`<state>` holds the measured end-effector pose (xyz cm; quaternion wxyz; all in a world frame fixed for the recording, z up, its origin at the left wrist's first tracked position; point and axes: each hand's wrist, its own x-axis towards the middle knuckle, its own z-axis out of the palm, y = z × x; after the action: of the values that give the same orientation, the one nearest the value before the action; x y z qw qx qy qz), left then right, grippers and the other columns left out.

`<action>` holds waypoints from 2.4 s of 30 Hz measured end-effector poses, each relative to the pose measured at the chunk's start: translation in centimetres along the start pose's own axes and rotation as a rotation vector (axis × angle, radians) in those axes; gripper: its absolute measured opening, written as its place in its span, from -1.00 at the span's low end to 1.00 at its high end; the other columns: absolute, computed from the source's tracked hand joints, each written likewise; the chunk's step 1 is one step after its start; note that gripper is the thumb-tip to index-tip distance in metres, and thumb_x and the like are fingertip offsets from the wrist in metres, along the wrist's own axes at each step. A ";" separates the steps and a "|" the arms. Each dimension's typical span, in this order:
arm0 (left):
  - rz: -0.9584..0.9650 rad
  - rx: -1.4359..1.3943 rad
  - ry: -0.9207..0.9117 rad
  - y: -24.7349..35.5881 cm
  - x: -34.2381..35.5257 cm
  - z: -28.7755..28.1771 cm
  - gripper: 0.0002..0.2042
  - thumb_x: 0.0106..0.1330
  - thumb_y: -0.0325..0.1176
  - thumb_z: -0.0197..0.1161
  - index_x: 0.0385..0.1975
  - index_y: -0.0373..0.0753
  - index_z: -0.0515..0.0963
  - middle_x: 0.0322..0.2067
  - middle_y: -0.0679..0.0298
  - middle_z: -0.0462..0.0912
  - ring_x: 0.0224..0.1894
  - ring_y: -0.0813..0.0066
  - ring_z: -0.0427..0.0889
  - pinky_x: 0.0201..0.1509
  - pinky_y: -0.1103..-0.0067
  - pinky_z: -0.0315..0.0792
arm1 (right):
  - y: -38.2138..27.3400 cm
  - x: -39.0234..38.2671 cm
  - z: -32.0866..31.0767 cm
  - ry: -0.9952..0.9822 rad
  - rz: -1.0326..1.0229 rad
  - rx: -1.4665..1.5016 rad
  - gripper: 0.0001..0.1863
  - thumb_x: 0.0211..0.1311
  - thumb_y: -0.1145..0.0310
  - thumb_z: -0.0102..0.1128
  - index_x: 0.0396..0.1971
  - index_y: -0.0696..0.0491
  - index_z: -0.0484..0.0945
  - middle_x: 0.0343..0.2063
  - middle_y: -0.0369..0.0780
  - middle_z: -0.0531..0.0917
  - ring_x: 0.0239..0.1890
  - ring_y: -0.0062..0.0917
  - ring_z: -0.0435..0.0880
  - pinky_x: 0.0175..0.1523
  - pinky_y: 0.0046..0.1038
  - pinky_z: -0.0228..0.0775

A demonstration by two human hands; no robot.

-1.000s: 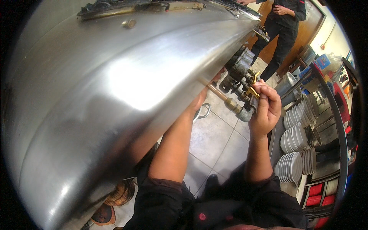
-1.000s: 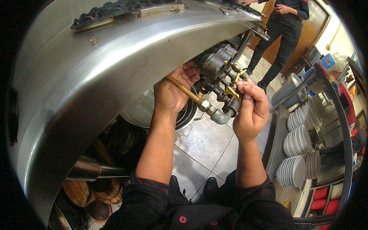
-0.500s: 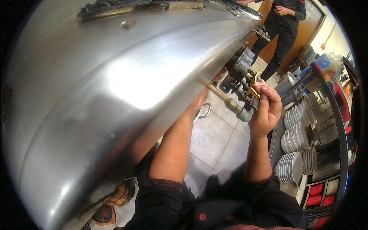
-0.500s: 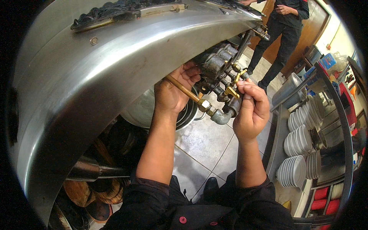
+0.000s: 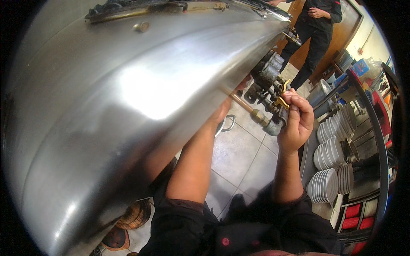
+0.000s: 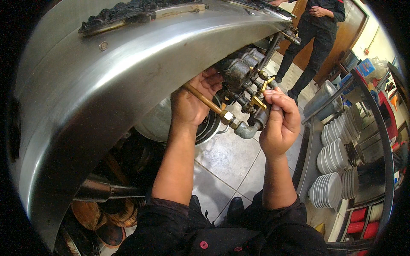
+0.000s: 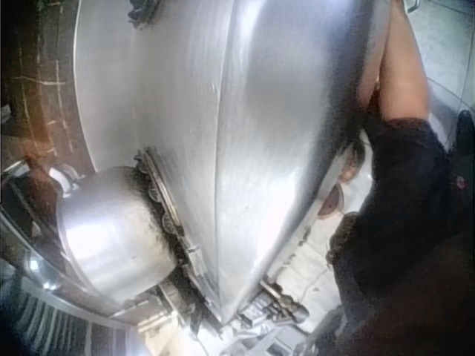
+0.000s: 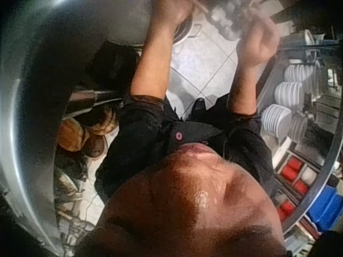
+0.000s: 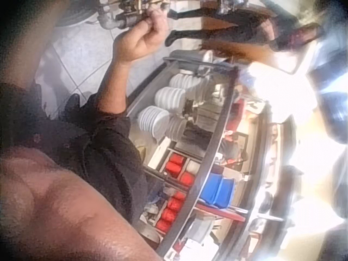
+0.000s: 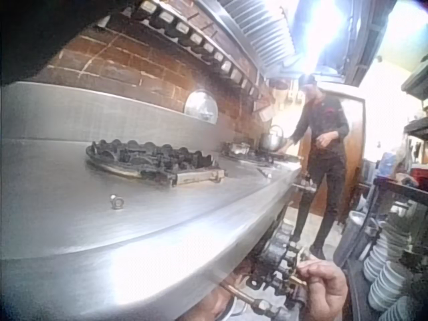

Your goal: The person crouches under a commercial gas stove and repeatedly adjusts the brass gas valves and piping using their hands. They occasionally reach up to the stovetop to check the burners while another person cooks nearby.

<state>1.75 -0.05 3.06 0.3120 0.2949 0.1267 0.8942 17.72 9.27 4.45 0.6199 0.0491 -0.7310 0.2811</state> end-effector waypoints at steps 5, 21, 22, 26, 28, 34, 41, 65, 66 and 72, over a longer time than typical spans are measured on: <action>-0.005 0.005 -0.022 -0.1 0.2 -0.3 -0.73 0.38 -0.25 0.09 -0.06 -0.28 0.49 -0.19 0.15 0.58 -0.13 0.27 0.57 -0.03 0.41 0.41 | 0.0 0.0 0.0 0.003 -0.002 0.006 -0.81 0.28 0.65 -0.12 -0.22 0.18 0.49 -0.23 -0.13 0.62 -0.07 -0.41 0.61 0.32 -0.15 0.15; -0.028 -0.024 0.028 -0.2 0.1 -0.1 -0.72 0.36 -0.24 0.11 -0.06 -0.27 0.49 -0.18 0.16 0.56 -0.12 0.28 0.55 -0.01 0.39 0.39 | 0.0 0.1 -0.1 0.002 0.005 0.004 -0.83 0.29 0.65 -0.09 -0.24 0.20 0.50 -0.23 -0.12 0.62 -0.07 -0.42 0.60 0.31 -0.23 0.19; -0.025 -0.039 0.021 -0.2 0.1 -0.1 -0.72 0.36 -0.23 0.11 -0.06 -0.27 0.49 -0.18 0.16 0.56 -0.11 0.28 0.55 0.00 0.40 0.39 | 0.0 0.1 -0.1 0.003 0.009 0.002 -0.84 0.29 0.65 -0.09 -0.24 0.20 0.49 -0.23 -0.12 0.62 -0.07 -0.42 0.60 0.31 -0.24 0.19; -0.026 -0.004 0.034 -0.2 0.0 0.2 -0.73 0.36 -0.25 0.13 -0.07 -0.27 0.49 -0.19 0.17 0.55 -0.12 0.29 0.55 -0.01 0.40 0.39 | 0.1 0.1 -0.2 0.000 0.005 0.001 -0.83 0.29 0.65 -0.09 -0.23 0.20 0.50 -0.23 -0.12 0.62 -0.07 -0.43 0.60 0.31 -0.26 0.19; -0.039 0.001 0.058 0.0 -0.2 0.6 -0.73 0.36 -0.25 0.13 -0.07 -0.27 0.49 -0.20 0.17 0.56 -0.14 0.29 0.55 -0.02 0.41 0.40 | 0.1 0.1 -0.2 -0.002 0.007 -0.003 -0.83 0.29 0.65 -0.09 -0.23 0.20 0.50 -0.23 -0.12 0.62 -0.07 -0.43 0.60 0.30 -0.26 0.20; -0.003 -0.007 -0.008 -0.1 0.0 0.6 -0.74 0.35 -0.26 0.15 -0.07 -0.26 0.50 -0.24 0.18 0.57 -0.19 0.28 0.57 -0.06 0.38 0.43 | -0.1 0.1 -0.2 0.008 0.010 -0.005 -0.83 0.29 0.65 -0.10 -0.23 0.20 0.50 -0.24 -0.13 0.62 -0.07 -0.43 0.60 0.30 -0.25 0.20; -0.042 0.051 -0.122 0.5 0.2 -1.0 -0.77 0.32 -0.33 0.17 -0.10 -0.27 0.50 -0.20 0.16 0.60 -0.13 0.21 0.61 -0.02 0.32 0.46 | 0.2 0.0 -0.1 0.011 0.009 0.011 -0.81 0.27 0.65 -0.12 -0.24 0.18 0.50 -0.26 -0.14 0.62 -0.09 -0.44 0.60 0.30 -0.16 0.18; 0.024 0.433 -0.136 0.3 0.0 -2.1 -0.86 0.28 -0.52 0.16 -0.20 -0.35 0.53 -0.14 0.14 0.61 -0.06 0.41 0.57 0.11 0.45 0.44 | 0.3 -0.3 0.0 0.010 -0.010 -0.016 -0.81 0.25 0.66 -0.12 -0.25 0.18 0.50 -0.26 -0.14 0.64 -0.09 -0.41 0.61 0.30 -0.16 0.19; 0.036 0.392 -0.164 0.2 0.0 -2.2 -0.86 0.28 -0.52 0.15 -0.19 -0.35 0.53 -0.15 0.14 0.61 -0.06 0.41 0.58 0.11 0.46 0.45 | 0.3 -0.3 0.0 0.009 -0.013 -0.023 -0.80 0.25 0.66 -0.12 -0.25 0.18 0.50 -0.26 -0.14 0.64 -0.09 -0.41 0.61 0.30 -0.16 0.19; 0.060 0.460 -0.163 -0.2 0.0 -2.3 -0.86 0.31 -0.51 0.15 -0.18 -0.35 0.52 -0.16 0.17 0.62 -0.10 0.43 0.59 0.08 0.47 0.47 | 0.3 -0.2 -0.1 0.011 -0.013 -0.021 -0.80 0.24 0.66 -0.12 -0.25 0.18 0.51 -0.25 -0.14 0.63 -0.08 -0.41 0.61 0.30 -0.16 0.19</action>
<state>0.44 0.03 1.10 0.2190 0.4331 0.2923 0.8240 17.73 9.54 4.14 0.6263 0.0458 -0.7301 0.2694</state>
